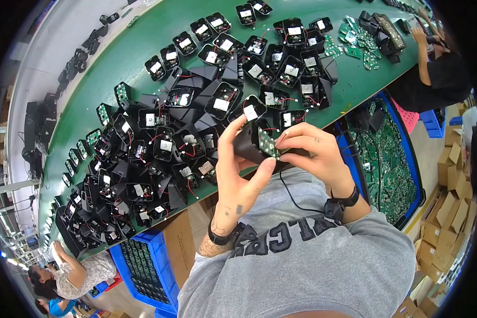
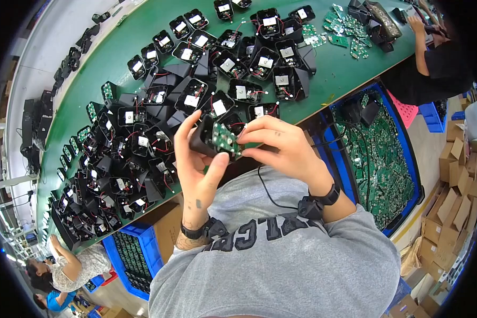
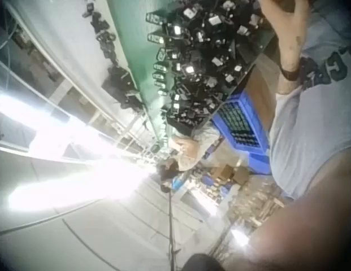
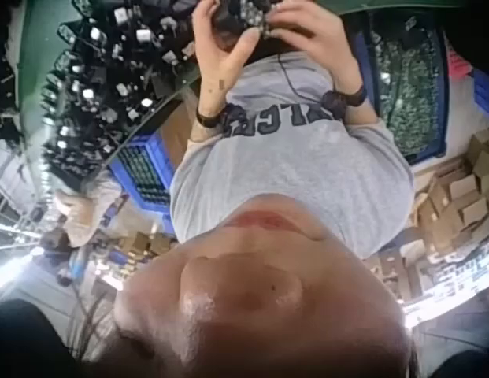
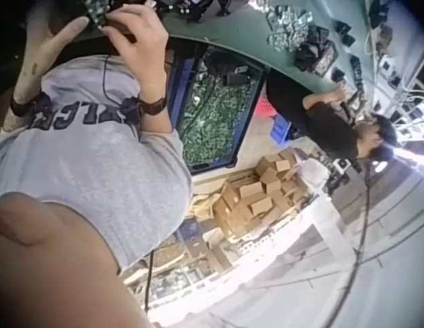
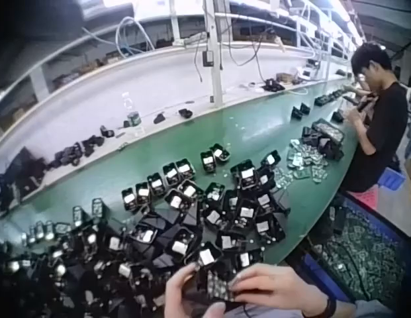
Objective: Assembling small green circuit boards into black plastic device housings.
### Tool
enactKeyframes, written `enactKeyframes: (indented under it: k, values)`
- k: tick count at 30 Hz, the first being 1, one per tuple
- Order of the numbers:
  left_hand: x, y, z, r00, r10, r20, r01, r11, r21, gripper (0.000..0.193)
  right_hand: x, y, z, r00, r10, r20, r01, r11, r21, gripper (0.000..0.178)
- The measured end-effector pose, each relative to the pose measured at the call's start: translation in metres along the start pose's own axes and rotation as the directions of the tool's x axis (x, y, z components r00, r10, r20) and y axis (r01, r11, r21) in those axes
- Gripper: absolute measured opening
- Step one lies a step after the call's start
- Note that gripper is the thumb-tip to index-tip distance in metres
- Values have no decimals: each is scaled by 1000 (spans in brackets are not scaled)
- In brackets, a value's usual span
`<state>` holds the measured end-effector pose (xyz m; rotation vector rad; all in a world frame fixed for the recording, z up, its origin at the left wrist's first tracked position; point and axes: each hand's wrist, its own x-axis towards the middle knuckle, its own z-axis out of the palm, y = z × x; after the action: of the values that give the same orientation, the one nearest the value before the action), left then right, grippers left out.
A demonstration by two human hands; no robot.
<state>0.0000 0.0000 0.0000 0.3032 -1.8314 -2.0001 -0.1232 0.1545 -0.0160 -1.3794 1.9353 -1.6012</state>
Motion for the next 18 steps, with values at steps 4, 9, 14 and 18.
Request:
enactKeyframes:
  k: [4,9,14,18]
  values:
    - [1,-4,1,999,0,-47,2,999,46,62,5,-13,6,990,108,-88,-100,991,86,33]
    - [-1,-5,8,987,51,-154,-46,998,33,56,0,6,20,956,172,-237,-77,929,362,20]
    - [-2,-2,9,991,18,-132,-8,997,77,56,4,4,27,935,210,-287,-68,898,435,15]
    - [-2,-4,9,991,26,-131,-10,992,129,51,5,7,30,927,176,-330,-27,911,412,13]
